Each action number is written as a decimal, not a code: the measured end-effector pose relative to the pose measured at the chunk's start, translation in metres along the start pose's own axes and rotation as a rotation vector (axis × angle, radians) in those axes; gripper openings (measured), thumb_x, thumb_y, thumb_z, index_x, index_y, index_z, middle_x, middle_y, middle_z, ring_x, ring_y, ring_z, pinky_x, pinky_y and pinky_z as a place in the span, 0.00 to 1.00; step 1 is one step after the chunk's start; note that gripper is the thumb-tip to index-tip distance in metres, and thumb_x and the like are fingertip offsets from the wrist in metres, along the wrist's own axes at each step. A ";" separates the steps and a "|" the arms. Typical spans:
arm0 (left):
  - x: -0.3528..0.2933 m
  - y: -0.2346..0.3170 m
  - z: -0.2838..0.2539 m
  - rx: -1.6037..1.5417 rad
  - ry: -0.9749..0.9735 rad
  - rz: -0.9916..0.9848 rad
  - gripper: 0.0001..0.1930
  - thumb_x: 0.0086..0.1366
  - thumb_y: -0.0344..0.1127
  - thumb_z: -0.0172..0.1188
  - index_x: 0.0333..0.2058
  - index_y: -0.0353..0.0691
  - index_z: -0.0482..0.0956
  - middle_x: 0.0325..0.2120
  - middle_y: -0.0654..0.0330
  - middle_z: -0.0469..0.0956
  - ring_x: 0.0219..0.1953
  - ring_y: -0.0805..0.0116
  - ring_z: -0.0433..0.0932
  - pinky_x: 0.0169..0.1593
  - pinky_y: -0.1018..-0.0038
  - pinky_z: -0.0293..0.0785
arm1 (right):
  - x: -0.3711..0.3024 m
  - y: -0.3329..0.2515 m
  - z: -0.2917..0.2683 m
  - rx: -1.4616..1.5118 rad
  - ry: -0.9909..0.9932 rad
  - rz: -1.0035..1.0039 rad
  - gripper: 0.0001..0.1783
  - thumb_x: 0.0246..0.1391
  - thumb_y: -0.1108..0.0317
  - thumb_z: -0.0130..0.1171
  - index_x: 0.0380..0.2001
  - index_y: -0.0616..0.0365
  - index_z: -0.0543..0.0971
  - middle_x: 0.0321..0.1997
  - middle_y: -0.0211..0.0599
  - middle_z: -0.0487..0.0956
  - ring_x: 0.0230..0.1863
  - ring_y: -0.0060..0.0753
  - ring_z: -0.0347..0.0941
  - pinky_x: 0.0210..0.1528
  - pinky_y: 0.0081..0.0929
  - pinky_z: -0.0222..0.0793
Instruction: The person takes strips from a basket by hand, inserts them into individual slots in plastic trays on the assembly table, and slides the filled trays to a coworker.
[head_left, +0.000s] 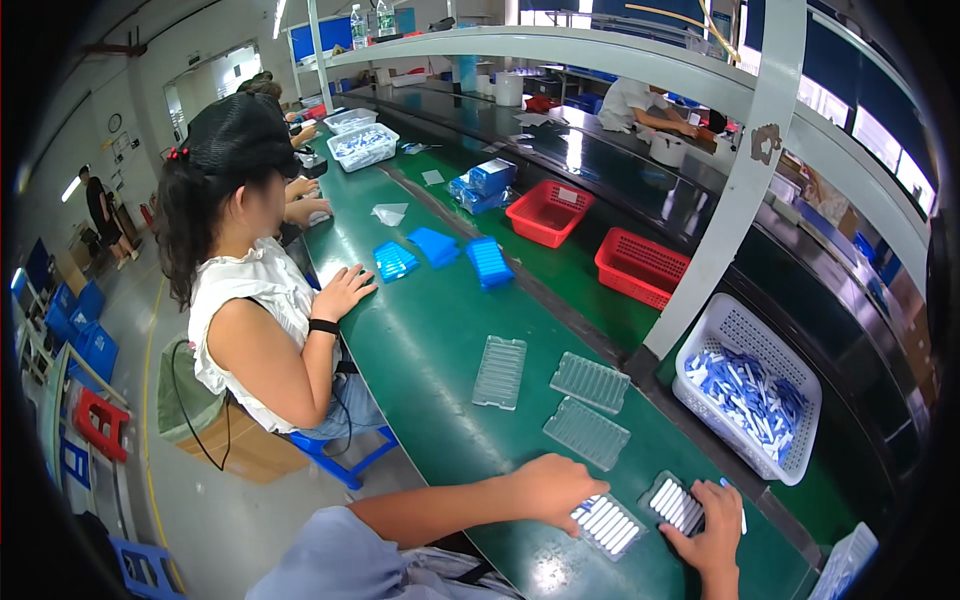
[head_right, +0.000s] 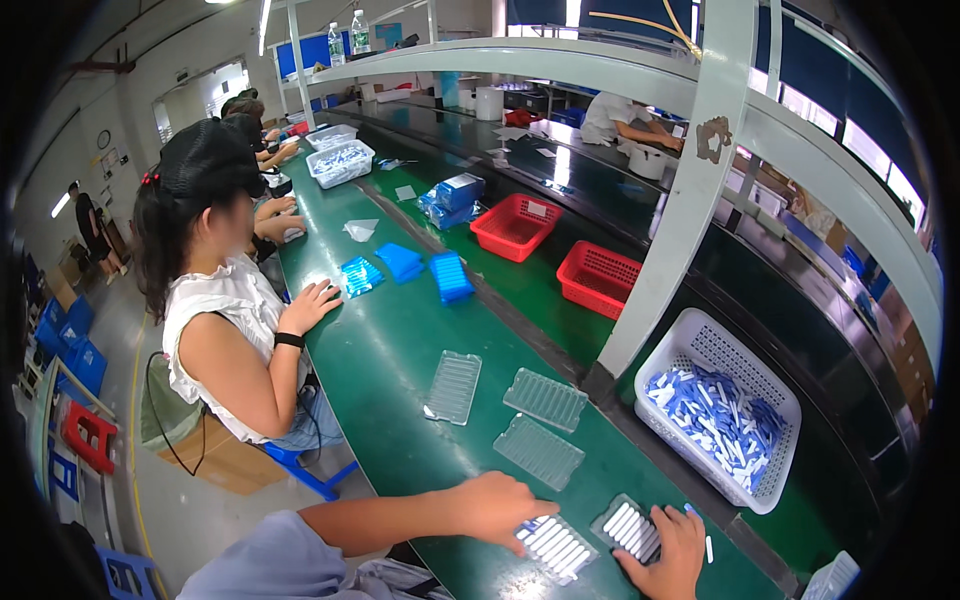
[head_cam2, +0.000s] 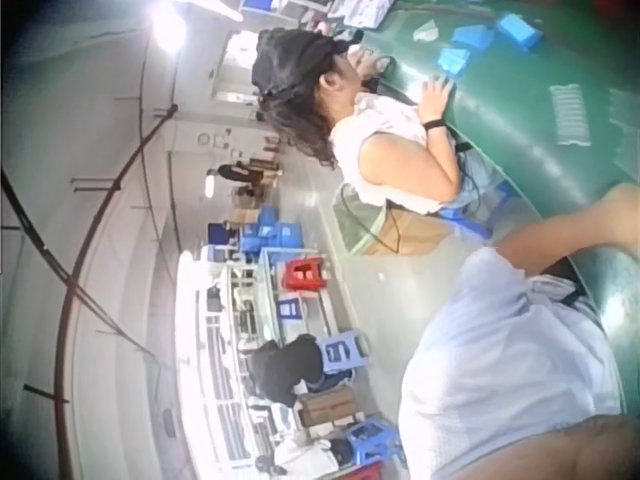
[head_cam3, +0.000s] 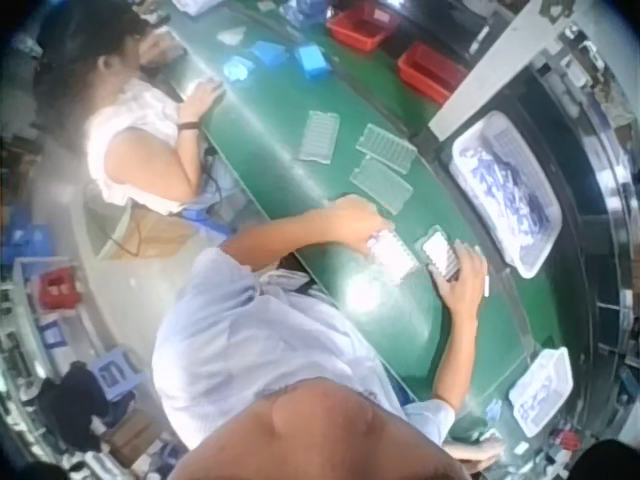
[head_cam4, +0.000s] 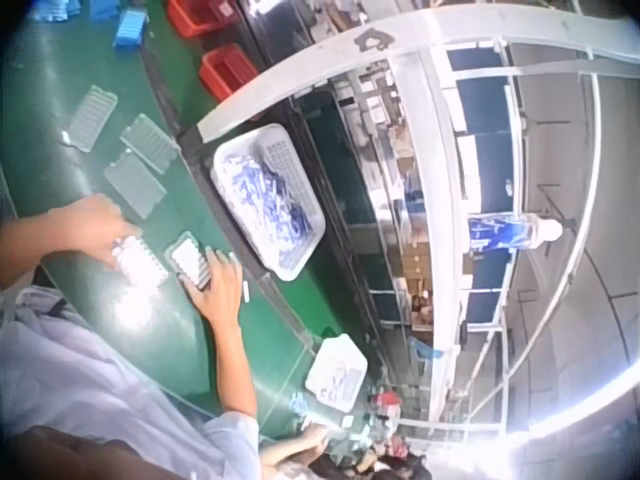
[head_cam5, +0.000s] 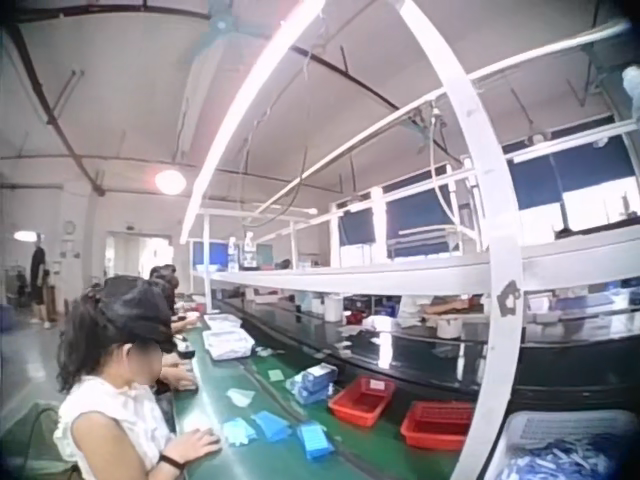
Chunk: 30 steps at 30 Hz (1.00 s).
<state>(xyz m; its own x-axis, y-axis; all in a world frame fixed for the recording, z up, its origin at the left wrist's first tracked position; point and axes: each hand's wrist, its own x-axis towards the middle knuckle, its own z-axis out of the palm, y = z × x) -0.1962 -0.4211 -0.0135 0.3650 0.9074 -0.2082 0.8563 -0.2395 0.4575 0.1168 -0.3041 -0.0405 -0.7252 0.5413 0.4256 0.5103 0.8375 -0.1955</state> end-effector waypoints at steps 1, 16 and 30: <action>-0.009 -0.007 0.002 -0.024 0.019 -0.010 0.41 0.49 0.53 0.76 0.61 0.46 0.73 0.32 0.52 0.84 0.36 0.48 0.84 0.39 0.57 0.79 | -0.009 -0.006 -0.007 -0.011 0.000 0.002 0.43 0.34 0.43 0.78 0.50 0.61 0.79 0.48 0.48 0.81 0.53 0.55 0.75 0.65 0.58 0.61; -0.070 -0.034 -0.012 -0.093 0.058 -0.202 0.37 0.53 0.53 0.73 0.63 0.55 0.76 0.40 0.52 0.85 0.38 0.47 0.82 0.45 0.60 0.77 | -0.018 -0.096 0.003 0.175 -0.063 -0.048 0.34 0.41 0.47 0.76 0.48 0.58 0.81 0.46 0.34 0.83 0.47 0.38 0.77 0.46 0.35 0.67; -0.172 -0.082 -0.018 -0.219 0.908 -0.692 0.28 0.54 0.33 0.74 0.55 0.36 0.79 0.27 0.52 0.80 0.27 0.69 0.76 0.37 0.71 0.75 | 0.140 -0.235 0.132 0.184 -0.183 -0.246 0.24 0.47 0.47 0.70 0.33 0.58 0.81 0.35 0.34 0.75 0.42 0.37 0.73 0.42 0.34 0.69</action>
<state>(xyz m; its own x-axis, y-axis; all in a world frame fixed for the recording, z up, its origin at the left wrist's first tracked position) -0.3360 -0.5512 0.0001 -0.6284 0.7559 0.1835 0.6565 0.3889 0.6464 -0.1660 -0.4156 -0.0516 -0.8954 0.3121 0.3176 0.2303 0.9351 -0.2694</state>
